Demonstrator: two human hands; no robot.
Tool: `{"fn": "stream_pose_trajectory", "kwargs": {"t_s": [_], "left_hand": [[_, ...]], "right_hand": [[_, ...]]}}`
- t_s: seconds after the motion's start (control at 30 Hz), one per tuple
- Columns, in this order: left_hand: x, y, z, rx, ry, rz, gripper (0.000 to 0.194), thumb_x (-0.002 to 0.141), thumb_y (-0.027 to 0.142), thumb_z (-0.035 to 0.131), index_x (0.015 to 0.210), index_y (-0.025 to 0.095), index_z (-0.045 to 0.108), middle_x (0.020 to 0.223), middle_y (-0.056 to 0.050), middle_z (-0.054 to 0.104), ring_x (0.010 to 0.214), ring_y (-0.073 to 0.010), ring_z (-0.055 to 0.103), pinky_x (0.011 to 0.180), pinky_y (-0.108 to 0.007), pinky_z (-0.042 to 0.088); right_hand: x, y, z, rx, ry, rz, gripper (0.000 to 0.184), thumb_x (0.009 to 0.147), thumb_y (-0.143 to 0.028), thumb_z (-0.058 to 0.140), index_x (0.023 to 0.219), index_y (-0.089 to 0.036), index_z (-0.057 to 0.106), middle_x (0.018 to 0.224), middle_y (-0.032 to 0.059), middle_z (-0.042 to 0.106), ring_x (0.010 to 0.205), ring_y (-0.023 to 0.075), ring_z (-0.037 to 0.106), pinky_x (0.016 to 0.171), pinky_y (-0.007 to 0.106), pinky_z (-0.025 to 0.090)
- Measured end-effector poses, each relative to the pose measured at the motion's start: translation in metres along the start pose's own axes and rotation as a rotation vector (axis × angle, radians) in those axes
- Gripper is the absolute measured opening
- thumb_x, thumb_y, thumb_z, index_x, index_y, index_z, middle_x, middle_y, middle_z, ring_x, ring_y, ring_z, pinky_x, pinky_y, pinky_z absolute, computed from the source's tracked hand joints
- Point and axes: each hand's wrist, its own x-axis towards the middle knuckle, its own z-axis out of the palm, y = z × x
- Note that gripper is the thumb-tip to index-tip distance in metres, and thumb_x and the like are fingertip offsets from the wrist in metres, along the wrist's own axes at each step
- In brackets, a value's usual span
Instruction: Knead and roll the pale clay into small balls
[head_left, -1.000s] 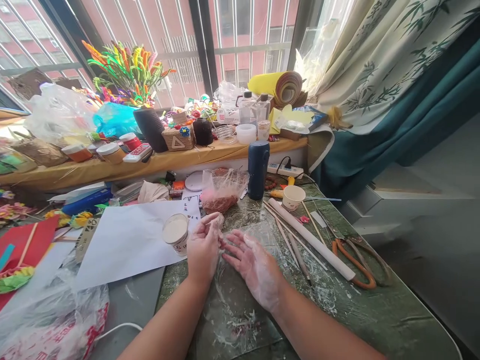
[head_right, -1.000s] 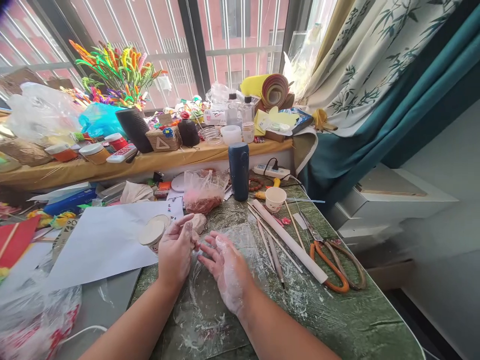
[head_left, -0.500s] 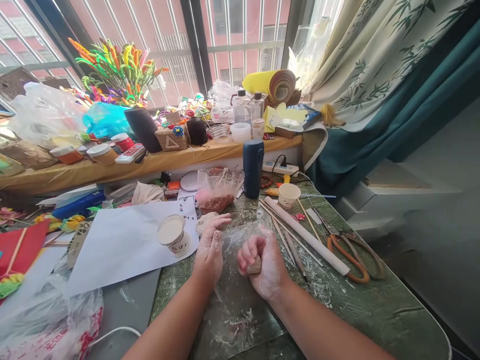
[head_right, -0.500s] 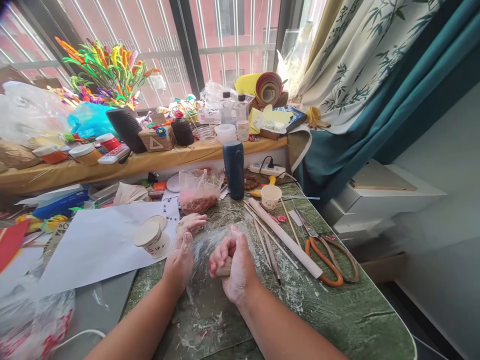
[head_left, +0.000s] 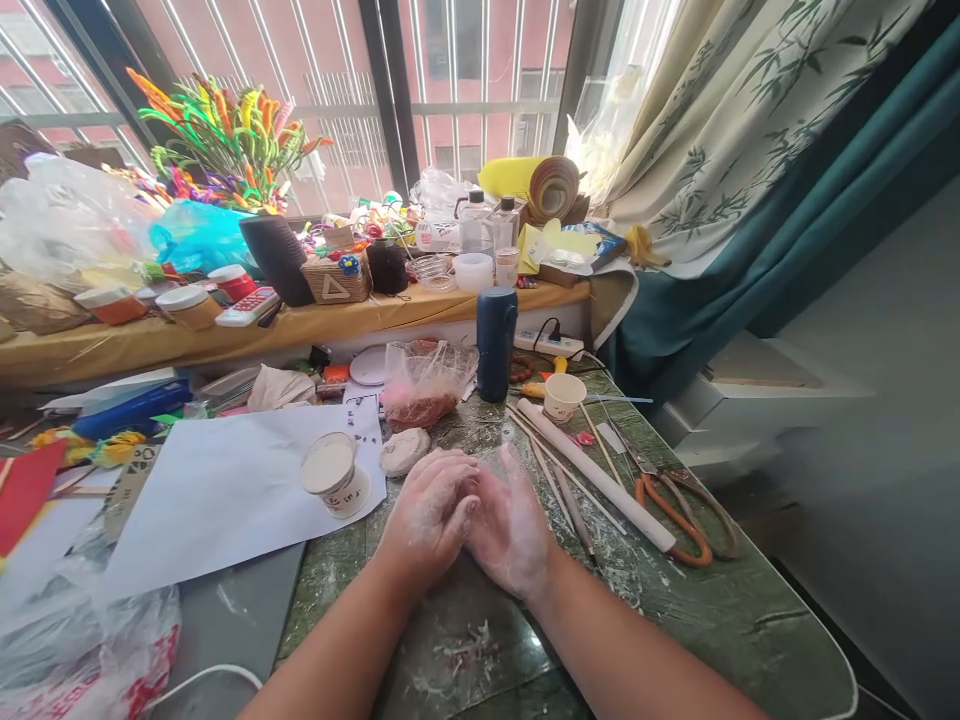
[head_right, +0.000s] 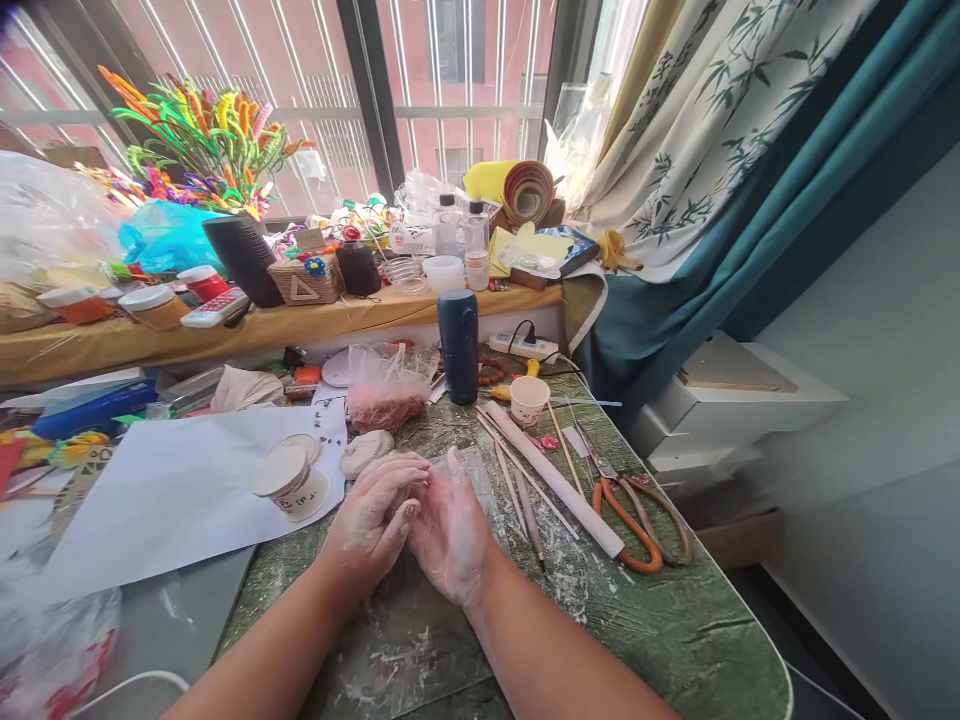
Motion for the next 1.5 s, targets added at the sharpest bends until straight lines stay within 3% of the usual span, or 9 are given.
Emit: {"fn": "stream_pose_trajectory", "kwargs": {"t_s": [0.3, 0.5, 0.7, 0.8, 0.87, 1.0, 1.23, 1.4, 1.5], "left_hand": [[0.007, -0.007, -0.006, -0.516, 0.391, -0.487, 0.065, 0.092, 0.071, 0.044, 0.058, 0.020, 0.063, 0.052, -0.004, 0.058, 0.050, -0.0171, 0.054, 0.052, -0.030, 0.042], [0.008, -0.005, -0.004, -0.638, 0.510, -0.539, 0.061, 0.092, 0.069, 0.051, 0.053, 0.021, 0.047, 0.047, 0.001, 0.044, 0.044, -0.0127, 0.041, 0.047, -0.028, 0.033], [0.000, -0.001, 0.004, -0.410, 0.074, -0.306, 0.052, 0.094, 0.068, 0.046, 0.117, 0.026, 0.066, 0.094, -0.008, 0.072, 0.089, -0.0263, 0.068, 0.089, -0.047, 0.054], [-0.002, 0.005, 0.009, -0.287, -0.108, -0.141, 0.057, 0.096, 0.065, 0.045, 0.136, 0.027, 0.058, 0.146, -0.013, 0.055, 0.139, -0.0349, 0.046, 0.122, -0.060, 0.023], [-0.004, 0.005, 0.012, -0.185, -0.054, -0.123, 0.048, 0.099, 0.059, 0.045, 0.133, 0.029, 0.060, 0.160, -0.010, 0.038, 0.151, -0.0356, 0.028, 0.124, -0.062, 0.014], [-0.004, -0.007, 0.013, -0.119, 0.160, -0.184, 0.035, 0.104, 0.048, 0.040, 0.117, 0.027, 0.065, 0.153, -0.010, 0.045, 0.145, -0.0313, 0.036, 0.120, -0.059, 0.025], [0.001, -0.014, 0.008, -0.091, 0.251, -0.149, 0.028, 0.104, 0.040, 0.042, 0.109, 0.024, 0.064, 0.135, -0.010, 0.060, 0.133, -0.0270, 0.049, 0.116, -0.055, 0.034], [-0.003, -0.007, 0.007, -0.114, 0.099, -0.038, 0.021, 0.100, 0.033, 0.051, 0.113, 0.024, 0.064, 0.124, -0.010, 0.069, 0.124, -0.0260, 0.059, 0.110, -0.050, 0.044], [-0.004, -0.013, 0.004, -0.153, 0.043, -0.075, 0.026, 0.100, 0.032, 0.049, 0.118, 0.024, 0.065, 0.129, -0.011, 0.069, 0.124, -0.0261, 0.062, 0.113, -0.051, 0.042]], "right_hand": [[0.000, 0.014, -0.002, -0.137, 0.077, 0.137, 0.066, 0.087, -0.074, 0.054, 0.121, -0.018, 0.059, 0.090, 0.0097, 0.079, 0.088, 0.0261, 0.074, 0.095, 0.044, 0.046], [-0.003, 0.030, -0.005, -0.110, 0.088, 0.074, 0.055, 0.088, -0.067, 0.059, 0.112, -0.018, 0.065, 0.099, 0.0121, 0.077, 0.096, 0.0255, 0.072, 0.090, 0.041, 0.050], [-0.001, 0.028, -0.003, -0.022, 0.069, -0.143, 0.039, 0.090, -0.054, 0.064, 0.117, -0.026, 0.069, 0.119, 0.0050, 0.074, 0.110, 0.0233, 0.066, 0.090, 0.037, 0.053], [0.004, 0.010, -0.007, 0.056, 0.260, -0.274, 0.032, 0.090, -0.050, 0.062, 0.100, -0.022, 0.073, 0.101, 0.0047, 0.077, 0.090, 0.0200, 0.070, 0.081, 0.033, 0.056], [0.005, 0.000, -0.009, 0.063, 0.339, -0.273, 0.035, 0.089, -0.051, 0.060, 0.085, -0.019, 0.074, 0.080, 0.0041, 0.075, 0.071, 0.0179, 0.069, 0.066, 0.030, 0.056], [0.000, -0.006, -0.009, 0.036, 0.267, -0.208, 0.056, 0.088, -0.063, 0.056, 0.053, -0.019, 0.060, 0.040, -0.0022, 0.048, 0.036, 0.0130, 0.049, 0.036, 0.022, 0.036], [0.001, -0.002, -0.014, 0.092, 0.123, -0.062, 0.066, 0.091, -0.066, 0.051, 0.044, -0.023, 0.037, 0.031, -0.0072, 0.028, 0.025, 0.0110, 0.031, 0.030, 0.023, 0.022], [0.009, -0.002, -0.015, 0.025, 0.103, -0.119, 0.044, 0.094, -0.060, 0.054, 0.082, -0.020, 0.068, 0.070, 0.0012, 0.070, 0.063, 0.0153, 0.065, 0.061, 0.026, 0.052], [0.003, -0.002, -0.005, -0.029, -0.075, -0.046, 0.050, 0.097, -0.063, 0.047, 0.116, -0.022, 0.067, 0.106, 0.0064, 0.076, 0.096, 0.0210, 0.069, 0.089, 0.035, 0.053]]}}
